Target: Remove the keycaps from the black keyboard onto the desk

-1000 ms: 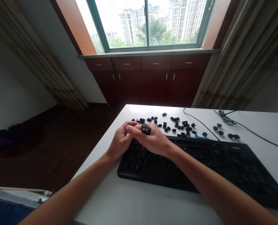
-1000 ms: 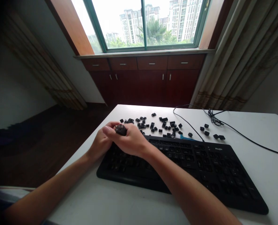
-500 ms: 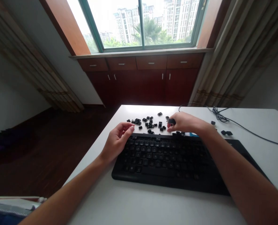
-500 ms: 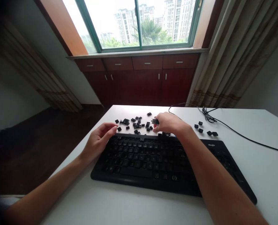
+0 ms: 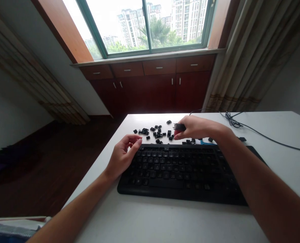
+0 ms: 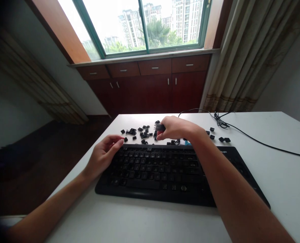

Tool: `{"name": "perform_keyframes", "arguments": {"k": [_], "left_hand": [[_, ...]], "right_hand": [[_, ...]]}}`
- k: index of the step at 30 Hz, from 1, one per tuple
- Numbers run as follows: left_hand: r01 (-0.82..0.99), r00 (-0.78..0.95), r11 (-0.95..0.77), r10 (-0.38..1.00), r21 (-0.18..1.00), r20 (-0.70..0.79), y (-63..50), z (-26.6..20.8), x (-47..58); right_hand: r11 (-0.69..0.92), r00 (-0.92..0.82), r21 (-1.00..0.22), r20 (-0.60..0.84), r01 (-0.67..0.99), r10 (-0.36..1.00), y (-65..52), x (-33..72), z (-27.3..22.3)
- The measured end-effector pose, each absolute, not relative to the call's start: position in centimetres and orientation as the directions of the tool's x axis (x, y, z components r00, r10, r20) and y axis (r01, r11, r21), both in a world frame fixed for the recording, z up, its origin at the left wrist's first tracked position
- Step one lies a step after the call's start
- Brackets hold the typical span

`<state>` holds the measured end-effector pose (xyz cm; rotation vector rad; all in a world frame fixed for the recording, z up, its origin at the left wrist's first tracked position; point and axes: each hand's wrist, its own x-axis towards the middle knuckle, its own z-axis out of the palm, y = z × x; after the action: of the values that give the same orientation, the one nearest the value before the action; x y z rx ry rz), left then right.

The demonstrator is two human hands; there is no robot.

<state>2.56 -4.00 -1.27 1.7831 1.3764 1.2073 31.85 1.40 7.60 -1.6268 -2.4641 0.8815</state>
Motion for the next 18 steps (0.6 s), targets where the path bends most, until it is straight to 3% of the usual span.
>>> {"name": "perform_keyframes", "arguments": {"k": [5, 8, 13, 18], "left_hand": [[0.479, 0.092, -0.353, 0.931, 0.804, 0.355, -3.9, -0.8, 2.9], [0.534, 0.2, -0.422, 0.905, 0.732, 0.376, -3.3, 0.4, 3.7], [0.607, 0.485, -0.586, 0.808, 0.537, 0.334, -2.9, 1.8, 5.8], [0.639, 0.524, -0.685, 0.72, 0.349, 0.454, -3.9, 0.7, 6.0]], "right_hand": [[0.331, -0.529, -0.518, -0.298, 0.789, 0.794, 1.5, 31.5, 7.4], [0.34, -0.546, -0.518, -0.318, 0.785, 0.775, 1.5, 31.4, 7.2], [0.352, -0.541, -0.48, -0.342, 0.803, 0.769, 1.6, 31.5, 6.9], [0.364, -0.529, -0.448, -0.327, 0.817, 0.783, 1.5, 31.2, 6.7]]}}
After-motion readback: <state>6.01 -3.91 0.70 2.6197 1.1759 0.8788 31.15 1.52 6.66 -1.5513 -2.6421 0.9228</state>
